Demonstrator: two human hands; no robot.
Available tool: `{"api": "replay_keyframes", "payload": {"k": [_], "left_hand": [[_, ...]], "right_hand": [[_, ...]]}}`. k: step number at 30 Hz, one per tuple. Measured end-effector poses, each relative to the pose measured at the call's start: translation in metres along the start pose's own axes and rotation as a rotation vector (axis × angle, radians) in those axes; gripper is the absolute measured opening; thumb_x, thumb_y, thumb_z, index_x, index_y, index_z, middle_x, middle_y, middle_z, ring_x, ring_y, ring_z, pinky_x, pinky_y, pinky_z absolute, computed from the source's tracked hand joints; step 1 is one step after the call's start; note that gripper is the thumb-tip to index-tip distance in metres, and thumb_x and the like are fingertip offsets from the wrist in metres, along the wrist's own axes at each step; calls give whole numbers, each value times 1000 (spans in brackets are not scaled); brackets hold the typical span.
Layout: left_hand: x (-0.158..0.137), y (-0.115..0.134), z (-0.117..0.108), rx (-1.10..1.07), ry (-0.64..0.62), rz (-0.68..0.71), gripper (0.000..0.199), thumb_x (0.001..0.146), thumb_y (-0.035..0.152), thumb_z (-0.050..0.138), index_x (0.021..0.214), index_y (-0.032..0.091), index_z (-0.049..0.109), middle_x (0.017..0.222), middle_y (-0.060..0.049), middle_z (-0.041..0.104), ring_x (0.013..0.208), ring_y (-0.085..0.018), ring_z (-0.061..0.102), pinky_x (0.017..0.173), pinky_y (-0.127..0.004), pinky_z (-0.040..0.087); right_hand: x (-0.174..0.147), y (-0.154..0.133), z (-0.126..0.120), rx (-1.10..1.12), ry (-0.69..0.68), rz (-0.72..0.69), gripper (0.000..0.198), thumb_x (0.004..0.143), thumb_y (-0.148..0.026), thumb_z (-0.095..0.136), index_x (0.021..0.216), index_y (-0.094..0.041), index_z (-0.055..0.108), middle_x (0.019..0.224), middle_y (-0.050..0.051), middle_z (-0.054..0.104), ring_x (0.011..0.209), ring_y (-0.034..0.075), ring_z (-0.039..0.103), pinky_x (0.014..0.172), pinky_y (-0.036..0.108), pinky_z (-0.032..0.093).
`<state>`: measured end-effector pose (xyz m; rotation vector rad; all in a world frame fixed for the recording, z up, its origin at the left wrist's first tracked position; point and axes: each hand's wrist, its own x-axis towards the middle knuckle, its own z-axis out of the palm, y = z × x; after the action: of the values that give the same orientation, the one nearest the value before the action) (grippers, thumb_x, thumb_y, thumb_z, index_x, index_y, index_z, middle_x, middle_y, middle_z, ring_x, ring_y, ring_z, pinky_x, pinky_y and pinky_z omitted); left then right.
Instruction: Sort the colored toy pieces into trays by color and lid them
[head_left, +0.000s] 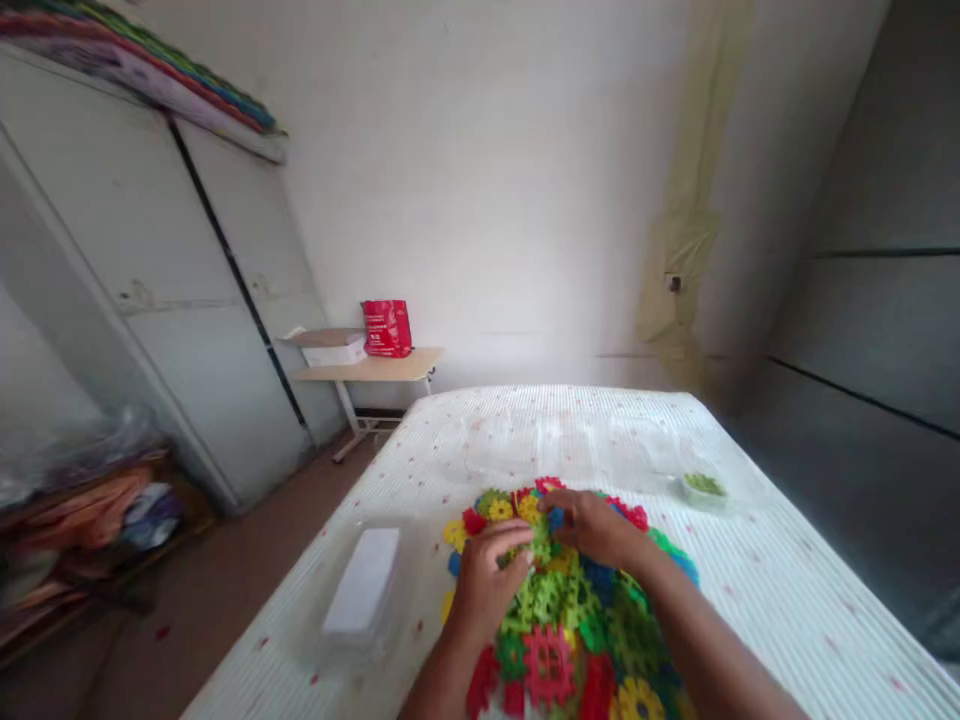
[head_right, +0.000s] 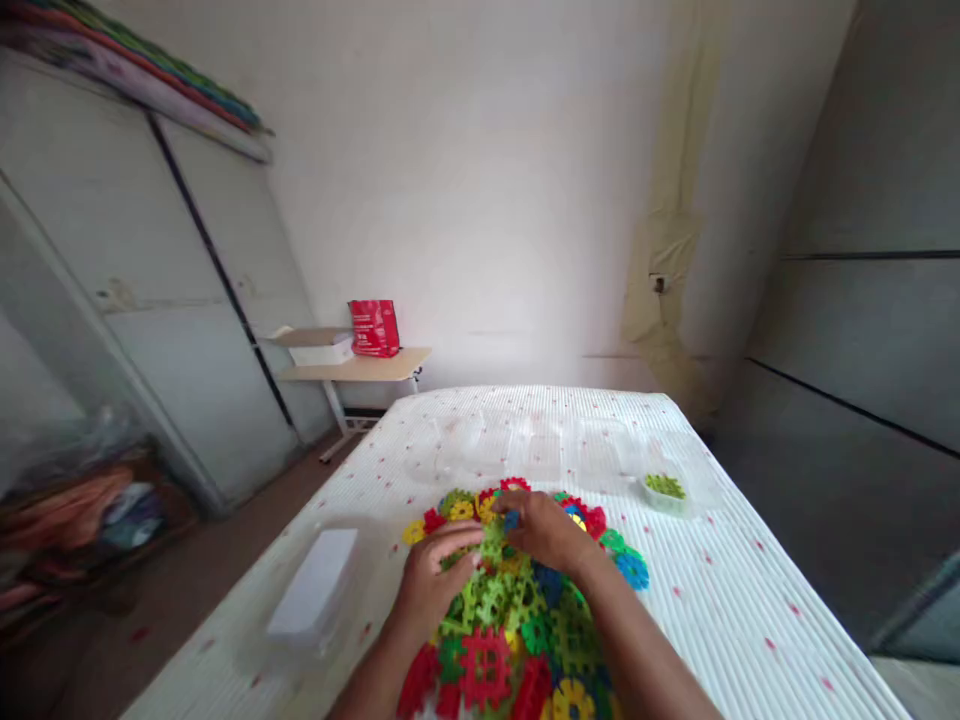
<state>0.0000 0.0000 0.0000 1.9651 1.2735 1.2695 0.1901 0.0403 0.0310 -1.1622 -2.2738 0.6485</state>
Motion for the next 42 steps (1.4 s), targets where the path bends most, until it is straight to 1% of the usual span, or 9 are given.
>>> {"api": "replay_keyframes", "payload": {"k": [5,8,12,16,20,23,28,36,42], "left_hand": [[-3,-3,2,-39,1,54,23,79,24,51,92,20,70,96,-6,69,92,-16,62,85,-30,48],[-1,-12,-2,33,126,41,27,84,27,43,93,19,68,96,-6,68,91,-16,61,83,-29,49],[6,-29,-9,321,302,16,27,83,25,42,94,19,66,100,-7,66,97,-19,57,90,-35,45],[11,-37,-7,622,224,-96,34,82,26,42,111,22,59,120,-8,57,117,-25,44,100,-47,32],[10,-36,2,749,105,-254,37,84,35,39,118,31,53,128,-5,52,126,-30,33,99,-63,16],[9,-35,5,761,31,-298,35,84,41,37,114,37,54,129,-4,50,125,-31,33,95,-68,13],[9,-32,3,743,-28,-287,36,81,45,42,114,38,55,129,-4,50,123,-32,35,95,-68,13],[10,-32,3,596,28,-234,26,73,31,56,97,30,64,112,-5,60,112,-25,47,100,-57,20],[9,-31,2,453,62,-162,26,69,19,57,92,28,66,107,-2,63,106,-21,52,104,-55,15]], "right_hand": [[0,0,-3,20,-71,7,14,63,-9,49,69,-17,59,65,-2,56,59,10,47,54,20,32],[-2,0,-11,72,-46,5,11,67,-10,46,67,-17,54,60,-4,52,55,9,43,51,19,31],[-3,3,-19,142,47,6,8,75,-15,44,73,-18,51,60,-4,49,54,9,43,51,20,32],[-3,4,-19,137,105,14,11,80,-21,42,73,-19,49,59,-4,46,54,9,42,51,20,32],[-1,5,-17,102,95,-4,12,80,-19,41,75,-18,52,61,-4,48,55,9,42,52,20,31],[0,8,-15,83,89,-8,13,79,-18,41,76,-18,54,62,-3,50,56,9,42,52,20,31],[0,10,-14,62,88,-16,13,79,-18,42,76,-18,54,63,-3,50,58,9,42,53,20,32],[-1,8,-15,54,96,-15,14,79,-19,42,75,-18,55,64,-2,52,59,10,43,54,19,33],[-1,8,-14,58,84,-8,14,79,-18,41,75,-17,55,61,-3,49,55,9,41,52,19,32]]}}
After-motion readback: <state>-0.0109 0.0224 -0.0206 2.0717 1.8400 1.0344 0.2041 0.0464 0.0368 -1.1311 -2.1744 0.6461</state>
